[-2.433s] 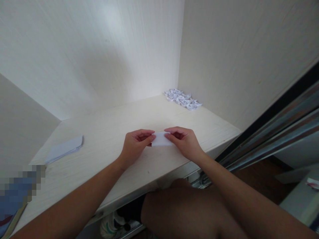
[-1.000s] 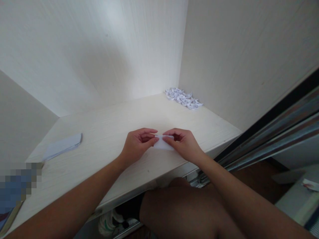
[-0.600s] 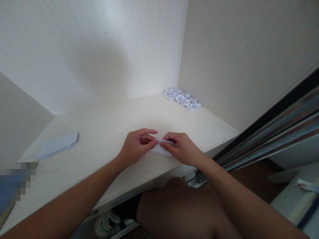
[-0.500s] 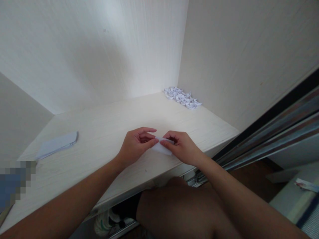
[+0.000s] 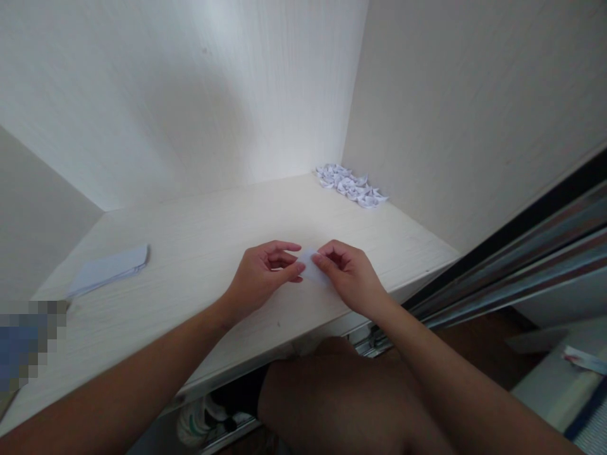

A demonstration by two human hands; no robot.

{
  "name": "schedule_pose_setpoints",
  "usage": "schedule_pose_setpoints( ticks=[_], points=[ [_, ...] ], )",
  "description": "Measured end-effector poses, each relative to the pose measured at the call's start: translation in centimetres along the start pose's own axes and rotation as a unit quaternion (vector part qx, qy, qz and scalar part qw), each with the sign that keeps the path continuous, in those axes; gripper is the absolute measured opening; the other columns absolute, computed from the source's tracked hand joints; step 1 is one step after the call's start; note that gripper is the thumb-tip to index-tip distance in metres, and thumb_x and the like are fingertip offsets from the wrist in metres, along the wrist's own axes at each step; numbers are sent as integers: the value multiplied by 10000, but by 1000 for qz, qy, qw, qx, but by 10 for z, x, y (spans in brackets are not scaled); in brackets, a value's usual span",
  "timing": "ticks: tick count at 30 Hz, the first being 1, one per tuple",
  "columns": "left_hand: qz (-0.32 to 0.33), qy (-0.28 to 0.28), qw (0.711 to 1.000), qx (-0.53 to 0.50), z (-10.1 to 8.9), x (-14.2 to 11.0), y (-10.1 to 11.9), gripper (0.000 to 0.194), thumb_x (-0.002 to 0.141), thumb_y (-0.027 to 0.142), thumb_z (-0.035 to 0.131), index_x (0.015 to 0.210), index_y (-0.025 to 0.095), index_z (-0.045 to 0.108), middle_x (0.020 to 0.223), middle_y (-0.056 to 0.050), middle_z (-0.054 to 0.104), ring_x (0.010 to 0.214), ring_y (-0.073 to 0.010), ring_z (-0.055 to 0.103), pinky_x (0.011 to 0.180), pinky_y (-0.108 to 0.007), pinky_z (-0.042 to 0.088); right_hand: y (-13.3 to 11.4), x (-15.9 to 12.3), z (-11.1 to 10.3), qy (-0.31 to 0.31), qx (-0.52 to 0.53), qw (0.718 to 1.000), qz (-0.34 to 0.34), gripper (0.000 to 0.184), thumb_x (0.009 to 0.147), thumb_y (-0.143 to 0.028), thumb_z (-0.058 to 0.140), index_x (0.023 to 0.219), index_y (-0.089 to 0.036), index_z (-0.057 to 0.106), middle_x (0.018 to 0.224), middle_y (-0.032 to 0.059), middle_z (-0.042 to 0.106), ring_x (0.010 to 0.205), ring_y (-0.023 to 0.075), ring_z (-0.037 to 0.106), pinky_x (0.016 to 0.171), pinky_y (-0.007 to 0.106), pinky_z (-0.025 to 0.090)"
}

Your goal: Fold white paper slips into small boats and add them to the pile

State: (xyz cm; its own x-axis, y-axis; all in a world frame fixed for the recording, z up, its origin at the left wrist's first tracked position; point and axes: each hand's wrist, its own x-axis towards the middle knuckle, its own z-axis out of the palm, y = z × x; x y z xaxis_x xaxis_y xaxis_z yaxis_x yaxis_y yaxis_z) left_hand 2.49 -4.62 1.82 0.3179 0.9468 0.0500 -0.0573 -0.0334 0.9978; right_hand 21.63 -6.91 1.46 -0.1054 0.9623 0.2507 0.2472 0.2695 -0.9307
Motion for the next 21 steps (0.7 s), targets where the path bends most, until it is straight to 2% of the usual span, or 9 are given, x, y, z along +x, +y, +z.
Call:
schedule_pose_setpoints(
  ticks=[3,12,17,21],
  points=[
    [13,9,1000,13,1,-1,2,365,698,276,878,1003,139,731,755,-22,784,656,-174,755,697,-316,664,0,1,0,-6,27,1000,11,206,899,-376,640,797,-199,661,698,-3,615,614,130,490,564,267,383],
    [26,-13,999,36,2,-4,5,348,699,269,870,999,153,737,723,-26,778,635,-189,759,654,-303,648,-2,-1,0,-24,67,997,30,243,862,-435,690,800,-201,688,712,8,652,608,132,523,548,269,399],
    [49,25,998,5,2,-3,1,333,721,266,866,997,143,726,766,-28,786,677,-170,754,699,-299,650,-1,2,0,-2,125,990,63,292,789,-483,756,784,-209,656,699,-1,650,589,131,529,536,268,407],
    [67,68,995,-19,2,-2,0,371,721,262,873,1033,141,713,787,-27,790,696,-159,739,713,-304,646,-1,3,-3,-3,130,990,52,292,772,-469,770,750,-204,649,689,-6,645,601,126,529,569,270,426]
  ],
)
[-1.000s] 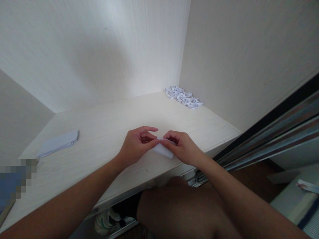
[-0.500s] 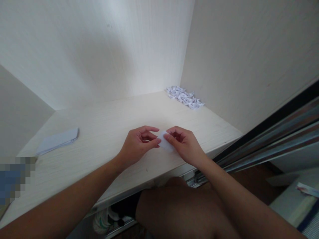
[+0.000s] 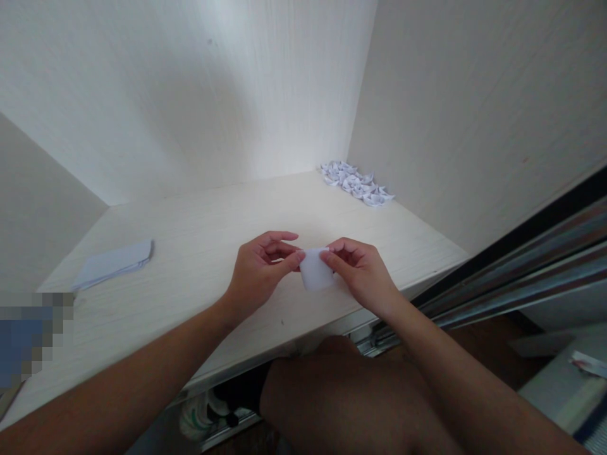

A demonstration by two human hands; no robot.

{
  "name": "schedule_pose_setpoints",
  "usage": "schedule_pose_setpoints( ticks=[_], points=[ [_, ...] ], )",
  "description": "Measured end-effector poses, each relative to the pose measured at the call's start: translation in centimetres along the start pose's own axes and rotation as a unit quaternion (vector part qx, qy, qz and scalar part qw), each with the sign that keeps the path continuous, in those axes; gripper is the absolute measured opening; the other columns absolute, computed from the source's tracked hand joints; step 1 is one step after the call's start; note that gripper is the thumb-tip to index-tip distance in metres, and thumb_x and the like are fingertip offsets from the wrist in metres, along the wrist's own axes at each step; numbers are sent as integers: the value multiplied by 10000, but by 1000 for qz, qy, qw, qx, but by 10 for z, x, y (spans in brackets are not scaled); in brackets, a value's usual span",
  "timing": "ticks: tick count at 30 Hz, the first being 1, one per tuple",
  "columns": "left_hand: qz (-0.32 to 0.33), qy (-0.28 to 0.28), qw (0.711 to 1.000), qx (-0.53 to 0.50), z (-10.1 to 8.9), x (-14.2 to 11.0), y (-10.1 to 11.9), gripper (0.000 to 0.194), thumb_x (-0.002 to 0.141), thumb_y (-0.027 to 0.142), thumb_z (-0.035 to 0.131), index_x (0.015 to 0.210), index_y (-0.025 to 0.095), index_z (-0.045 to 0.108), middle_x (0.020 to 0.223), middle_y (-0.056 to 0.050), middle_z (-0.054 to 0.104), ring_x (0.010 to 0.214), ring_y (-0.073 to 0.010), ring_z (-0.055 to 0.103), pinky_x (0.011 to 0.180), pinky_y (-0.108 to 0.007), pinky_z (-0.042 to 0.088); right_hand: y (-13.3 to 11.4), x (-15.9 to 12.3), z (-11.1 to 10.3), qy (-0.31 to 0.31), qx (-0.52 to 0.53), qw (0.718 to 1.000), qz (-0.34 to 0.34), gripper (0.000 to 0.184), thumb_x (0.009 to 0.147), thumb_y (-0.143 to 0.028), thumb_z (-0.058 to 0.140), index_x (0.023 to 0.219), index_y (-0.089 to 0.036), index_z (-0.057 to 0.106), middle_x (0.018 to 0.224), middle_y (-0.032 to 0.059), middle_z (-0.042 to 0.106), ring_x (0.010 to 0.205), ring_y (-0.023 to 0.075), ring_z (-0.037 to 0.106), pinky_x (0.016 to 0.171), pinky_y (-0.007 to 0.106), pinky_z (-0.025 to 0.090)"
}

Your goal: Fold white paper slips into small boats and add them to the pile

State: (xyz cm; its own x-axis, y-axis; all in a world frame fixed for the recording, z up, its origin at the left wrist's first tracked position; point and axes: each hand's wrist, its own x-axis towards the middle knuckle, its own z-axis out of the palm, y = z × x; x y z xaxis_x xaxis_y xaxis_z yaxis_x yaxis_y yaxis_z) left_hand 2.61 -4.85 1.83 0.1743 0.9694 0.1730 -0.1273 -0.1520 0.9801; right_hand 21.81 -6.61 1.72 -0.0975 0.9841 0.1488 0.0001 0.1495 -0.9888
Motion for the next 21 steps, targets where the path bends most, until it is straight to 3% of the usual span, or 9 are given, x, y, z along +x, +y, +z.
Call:
schedule_pose_setpoints(
  ticks=[21],
  points=[
    [-33,-36,999,-12,-4,2,3,299,725,226,871,975,141,730,709,-11,769,636,-139,722,670,-269,624,-4,-1,-6,-33,-73,997,-8,232,837,-404,695,738,-195,679,652,-8,620,585,124,501,569,276,399]
  ],
)
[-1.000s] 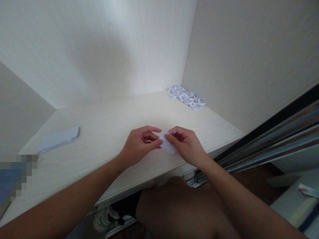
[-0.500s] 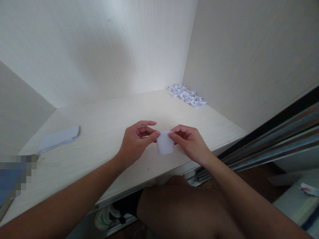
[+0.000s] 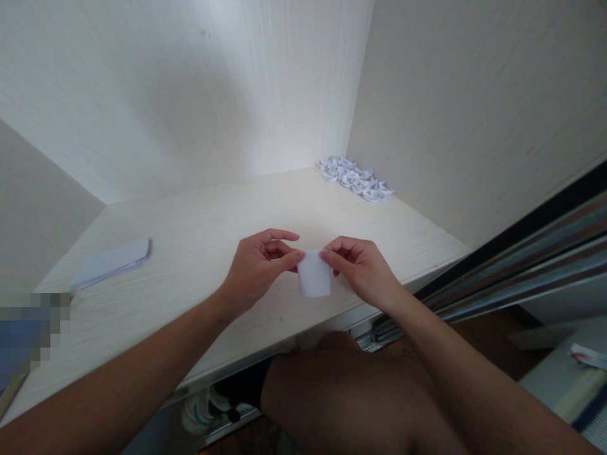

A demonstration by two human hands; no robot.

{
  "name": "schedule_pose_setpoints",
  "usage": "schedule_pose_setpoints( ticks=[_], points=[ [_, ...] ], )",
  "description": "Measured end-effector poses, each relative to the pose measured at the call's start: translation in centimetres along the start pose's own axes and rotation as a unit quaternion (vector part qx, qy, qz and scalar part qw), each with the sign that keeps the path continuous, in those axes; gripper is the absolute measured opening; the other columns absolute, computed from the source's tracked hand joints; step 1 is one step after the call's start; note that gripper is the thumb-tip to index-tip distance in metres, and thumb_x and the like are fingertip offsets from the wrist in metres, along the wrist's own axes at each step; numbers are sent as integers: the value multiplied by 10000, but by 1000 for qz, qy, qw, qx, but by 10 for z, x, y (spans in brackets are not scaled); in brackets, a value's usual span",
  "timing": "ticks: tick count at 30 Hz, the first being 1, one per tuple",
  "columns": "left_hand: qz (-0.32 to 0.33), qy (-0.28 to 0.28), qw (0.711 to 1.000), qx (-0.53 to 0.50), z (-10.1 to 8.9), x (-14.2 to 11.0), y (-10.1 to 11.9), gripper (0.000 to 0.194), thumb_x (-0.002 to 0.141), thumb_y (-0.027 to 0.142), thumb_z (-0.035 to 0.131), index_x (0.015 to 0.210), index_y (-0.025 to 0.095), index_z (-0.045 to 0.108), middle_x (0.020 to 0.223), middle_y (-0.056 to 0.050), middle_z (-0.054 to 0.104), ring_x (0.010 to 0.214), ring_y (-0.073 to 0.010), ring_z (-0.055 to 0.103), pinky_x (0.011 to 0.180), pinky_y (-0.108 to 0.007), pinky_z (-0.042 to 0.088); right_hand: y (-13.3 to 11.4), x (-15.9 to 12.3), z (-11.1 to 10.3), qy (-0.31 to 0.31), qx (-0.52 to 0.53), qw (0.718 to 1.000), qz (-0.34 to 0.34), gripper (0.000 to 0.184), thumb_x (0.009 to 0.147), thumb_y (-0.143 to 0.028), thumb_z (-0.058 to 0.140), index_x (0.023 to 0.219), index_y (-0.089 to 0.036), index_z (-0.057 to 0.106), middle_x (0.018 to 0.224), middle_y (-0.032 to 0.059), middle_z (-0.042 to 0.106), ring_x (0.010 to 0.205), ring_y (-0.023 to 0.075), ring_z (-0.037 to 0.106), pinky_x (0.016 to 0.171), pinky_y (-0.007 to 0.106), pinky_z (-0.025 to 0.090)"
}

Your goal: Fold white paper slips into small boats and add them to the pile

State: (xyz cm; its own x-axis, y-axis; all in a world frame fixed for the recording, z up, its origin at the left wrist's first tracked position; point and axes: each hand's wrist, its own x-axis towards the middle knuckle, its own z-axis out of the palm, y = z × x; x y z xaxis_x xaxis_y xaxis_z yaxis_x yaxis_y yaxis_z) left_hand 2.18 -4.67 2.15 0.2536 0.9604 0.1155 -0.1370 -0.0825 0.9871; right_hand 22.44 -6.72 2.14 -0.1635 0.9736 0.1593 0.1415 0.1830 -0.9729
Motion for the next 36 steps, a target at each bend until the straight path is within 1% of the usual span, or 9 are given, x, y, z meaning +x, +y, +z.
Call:
schedule_pose_setpoints(
  ticks=[8,13,17,19,24,26,29,32,36],
  points=[
    [-20,-19,999,44,0,-2,1,236,719,223,865,929,150,785,676,-5,749,596,-114,692,619,-220,598,0,-3,4,-38,-16,999,13,226,861,-369,653,756,-174,700,678,8,644,605,121,506,554,261,382],
    [-34,-23,998,39,1,-3,1,227,722,222,868,920,151,783,698,4,751,611,-98,683,607,-197,598,-2,-3,4,-33,-49,998,8,238,858,-356,636,753,-152,703,684,11,644,619,117,505,563,256,382],
    [-23,-31,998,42,2,-4,2,221,736,211,861,933,151,779,683,12,741,599,-89,668,592,-185,590,-6,-6,7,-37,-56,998,12,236,862,-348,632,753,-150,698,668,2,623,600,110,490,540,250,370],
    [-26,-37,998,38,2,-6,1,233,743,218,862,949,150,777,687,8,741,606,-93,671,593,-189,591,-7,-7,8,-44,-57,997,9,239,871,-349,630,756,-151,699,663,-2,616,602,109,486,540,247,370],
    [-72,-46,996,5,3,-6,-1,274,735,232,880,978,160,777,739,2,759,652,-97,690,638,-200,591,-6,-6,6,-42,-73,996,-19,216,877,-296,623,729,-155,694,648,-12,603,609,104,473,559,241,371],
    [-72,-44,996,16,4,-6,-1,281,728,218,882,986,162,785,732,4,760,651,-88,687,657,-192,575,-4,-5,5,-45,-78,996,-24,208,877,-291,626,740,-154,701,655,-10,612,613,105,479,564,240,375],
    [-57,-33,997,34,4,-5,0,316,707,202,894,1006,171,797,706,14,752,625,-69,663,636,-167,531,-4,-5,5,-51,-77,995,-28,204,881,-300,627,763,-154,706,675,-3,628,625,110,499,568,240,384],
    [-60,-23,998,29,4,-6,1,363,686,209,907,1028,166,795,695,12,749,618,-76,655,637,-183,524,-4,-5,5,-47,-82,995,-24,201,886,-323,638,795,-157,705,695,1,641,628,115,509,561,240,384],
    [-103,-29,994,11,5,-7,0,414,702,242,900,1084,150,769,724,-7,763,643,-96,670,674,-217,545,-5,-6,6,-38,-115,992,-31,193,902,-264,605,762,-163,691,663,-6,626,616,113,496,576,243,380]
  ],
)
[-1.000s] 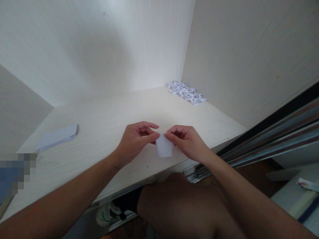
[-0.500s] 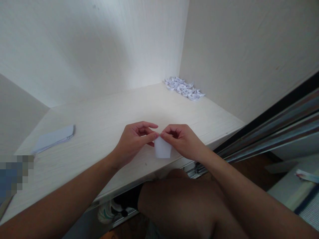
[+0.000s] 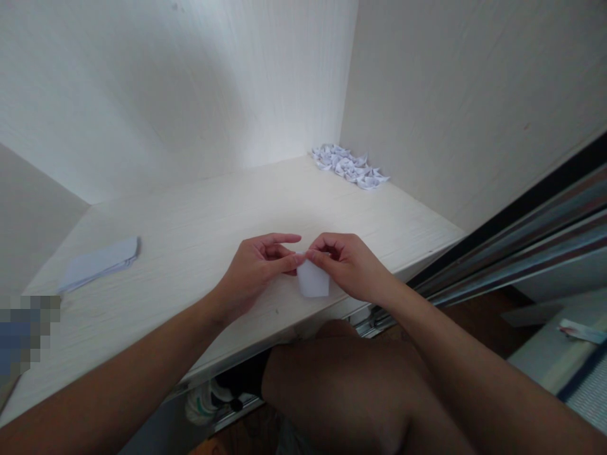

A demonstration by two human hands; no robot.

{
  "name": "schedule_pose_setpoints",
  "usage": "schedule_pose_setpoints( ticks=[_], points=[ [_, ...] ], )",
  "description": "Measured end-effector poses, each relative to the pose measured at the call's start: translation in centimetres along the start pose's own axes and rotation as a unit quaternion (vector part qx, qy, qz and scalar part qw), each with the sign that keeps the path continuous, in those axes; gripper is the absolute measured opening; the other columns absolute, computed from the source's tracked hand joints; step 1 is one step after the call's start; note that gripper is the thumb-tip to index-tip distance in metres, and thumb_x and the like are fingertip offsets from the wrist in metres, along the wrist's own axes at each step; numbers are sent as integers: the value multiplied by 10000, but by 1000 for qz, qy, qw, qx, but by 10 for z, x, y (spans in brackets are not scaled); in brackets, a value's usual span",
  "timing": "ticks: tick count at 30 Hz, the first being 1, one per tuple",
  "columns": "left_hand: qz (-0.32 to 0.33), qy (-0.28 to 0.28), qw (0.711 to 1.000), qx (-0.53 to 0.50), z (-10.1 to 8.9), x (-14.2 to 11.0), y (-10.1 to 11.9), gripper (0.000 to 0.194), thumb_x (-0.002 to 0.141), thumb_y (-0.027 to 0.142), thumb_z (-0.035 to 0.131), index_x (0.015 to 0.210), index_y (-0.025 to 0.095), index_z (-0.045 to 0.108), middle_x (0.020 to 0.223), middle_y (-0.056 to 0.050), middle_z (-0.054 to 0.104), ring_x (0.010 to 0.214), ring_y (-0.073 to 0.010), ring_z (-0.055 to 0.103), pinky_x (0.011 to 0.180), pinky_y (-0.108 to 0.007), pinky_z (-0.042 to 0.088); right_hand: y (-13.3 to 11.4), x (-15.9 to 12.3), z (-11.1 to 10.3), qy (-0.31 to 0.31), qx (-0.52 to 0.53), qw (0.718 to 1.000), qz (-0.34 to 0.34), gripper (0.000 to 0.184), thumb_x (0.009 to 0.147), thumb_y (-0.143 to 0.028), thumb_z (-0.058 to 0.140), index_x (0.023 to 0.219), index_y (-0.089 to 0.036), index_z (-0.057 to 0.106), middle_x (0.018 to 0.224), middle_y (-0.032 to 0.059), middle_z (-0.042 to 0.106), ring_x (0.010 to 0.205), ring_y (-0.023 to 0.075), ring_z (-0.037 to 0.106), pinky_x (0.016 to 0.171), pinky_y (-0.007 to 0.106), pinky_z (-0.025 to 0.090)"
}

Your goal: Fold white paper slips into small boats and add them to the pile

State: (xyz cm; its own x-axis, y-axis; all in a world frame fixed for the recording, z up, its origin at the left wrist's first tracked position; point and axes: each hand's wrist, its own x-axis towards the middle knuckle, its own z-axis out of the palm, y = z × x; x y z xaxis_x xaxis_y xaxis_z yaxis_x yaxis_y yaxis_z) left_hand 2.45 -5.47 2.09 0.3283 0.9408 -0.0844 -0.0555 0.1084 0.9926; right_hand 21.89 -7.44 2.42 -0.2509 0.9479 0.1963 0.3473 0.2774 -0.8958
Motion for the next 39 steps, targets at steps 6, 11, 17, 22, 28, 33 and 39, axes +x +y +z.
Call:
schedule_pose_setpoints(
  ticks=[6,11,17,22,28,33,39],
  points=[
    [-9,0,1000,8,3,-1,0,376,715,248,881,1046,124,751,672,12,718,516,-59,565,501,-173,449,2,3,3,20,-24,1000,-2,173,888,-218,613,744,-162,690,660,-3,641,634,121,520,598,253,381],
    [5,2,1000,27,4,-2,2,412,730,263,866,1085,107,725,663,22,685,426,-37,470,400,-170,337,2,4,5,30,-18,999,3,172,879,-220,626,730,-161,688,649,-10,633,628,119,519,601,255,383],
    [0,-3,1000,23,7,-5,4,516,724,302,883,1160,108,689,609,47,640,415,-34,438,395,-165,309,-5,2,7,28,-25,999,4,149,893,-229,636,786,-157,709,702,1,685,624,113,531,630,262,399],
    [-29,-15,999,40,9,-7,2,524,738,317,866,1183,111,680,657,26,670,412,-35,424,384,-177,289,-6,3,8,35,-100,994,25,148,885,-169,631,758,-161,706,720,20,711,660,130,570,657,276,396],
    [-6,-19,993,118,11,-5,1,477,744,270,825,1175,122,684,673,14,690,437,-60,466,421,-203,315,-5,6,7,61,-108,992,39,171,888,-187,625,739,-166,705,725,39,725,664,147,582,634,286,391],
    [21,-41,987,155,11,-5,2,417,734,204,795,1126,112,684,639,21,672,523,-91,553,498,-209,395,-7,6,5,68,-115,990,38,179,883,-199,637,725,-167,714,721,43,733,647,146,572,625,292,392],
    [-4,-49,992,116,12,-6,2,483,721,221,801,1161,115,632,623,52,634,446,-72,502,436,-198,365,-11,8,3,82,-120,989,38,168,875,-187,630,733,-163,717,740,48,739,669,155,590,651,301,409]
  ],
)
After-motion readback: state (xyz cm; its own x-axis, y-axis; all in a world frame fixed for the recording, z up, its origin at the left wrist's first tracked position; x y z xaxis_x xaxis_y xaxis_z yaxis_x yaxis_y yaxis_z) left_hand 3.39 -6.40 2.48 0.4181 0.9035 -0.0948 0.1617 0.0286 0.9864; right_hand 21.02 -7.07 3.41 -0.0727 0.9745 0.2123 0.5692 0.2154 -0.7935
